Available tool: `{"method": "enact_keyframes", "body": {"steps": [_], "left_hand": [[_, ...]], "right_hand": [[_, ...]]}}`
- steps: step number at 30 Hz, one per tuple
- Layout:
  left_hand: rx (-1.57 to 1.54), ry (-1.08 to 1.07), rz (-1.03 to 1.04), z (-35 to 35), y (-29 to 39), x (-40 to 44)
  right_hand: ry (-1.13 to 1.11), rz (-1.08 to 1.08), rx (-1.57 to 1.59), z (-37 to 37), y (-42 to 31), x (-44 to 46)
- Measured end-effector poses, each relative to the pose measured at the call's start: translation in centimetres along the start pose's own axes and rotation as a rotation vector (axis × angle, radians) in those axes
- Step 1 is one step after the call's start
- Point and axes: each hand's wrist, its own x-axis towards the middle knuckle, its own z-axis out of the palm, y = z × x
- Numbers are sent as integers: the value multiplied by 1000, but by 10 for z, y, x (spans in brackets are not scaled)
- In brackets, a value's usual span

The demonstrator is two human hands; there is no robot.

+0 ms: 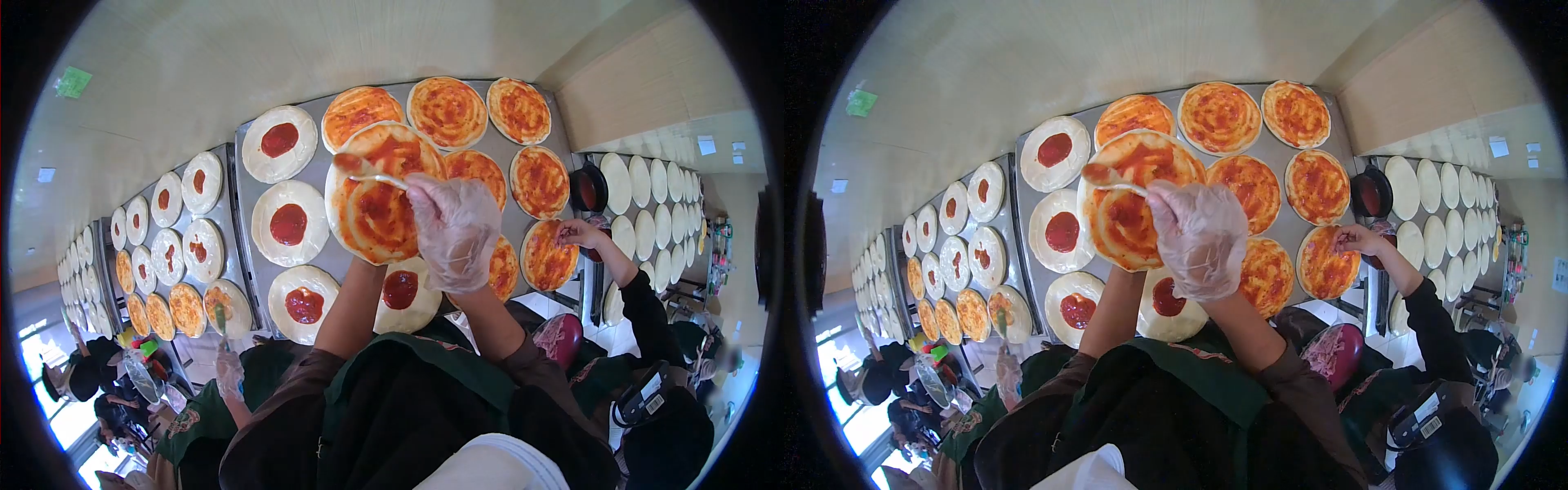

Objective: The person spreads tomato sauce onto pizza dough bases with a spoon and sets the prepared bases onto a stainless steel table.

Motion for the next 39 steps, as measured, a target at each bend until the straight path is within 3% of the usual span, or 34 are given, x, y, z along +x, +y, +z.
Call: {"method": "enact_keyframes", "body": {"steps": [2,5,9,13,16,22,25,28,34,37,39], "left_hand": [[8,-3,3,1,1,1],[19,-15,0,3,2,6],[27,-19,-9,5,3,6],[27,-22,-17,4,4,7],[28,-28,-17,5,4,7],[47,-35,-1,10,6,11],[57,-37,14,14,7,12],[68,-44,31,16,9,14],[118,-55,58,26,15,17],[143,-52,75,29,20,17],[162,-59,84,32,22,18]], "right_hand": [[75,6,24,0,2,6],[-61,-54,4,-3,-3,0],[-65,-7,-44,-12,11,-4],[80,514,350,7,36,-9],[-139,505,198,2,28,-14],[-106,108,-10,3,15,-17],[-195,89,75,0,-3,-23],[-73,85,40,6,10,-7],[-194,-4,90,2,3,-9],[-124,69,87,10,9,5],[-163,5,54,9,6,-7]]}}
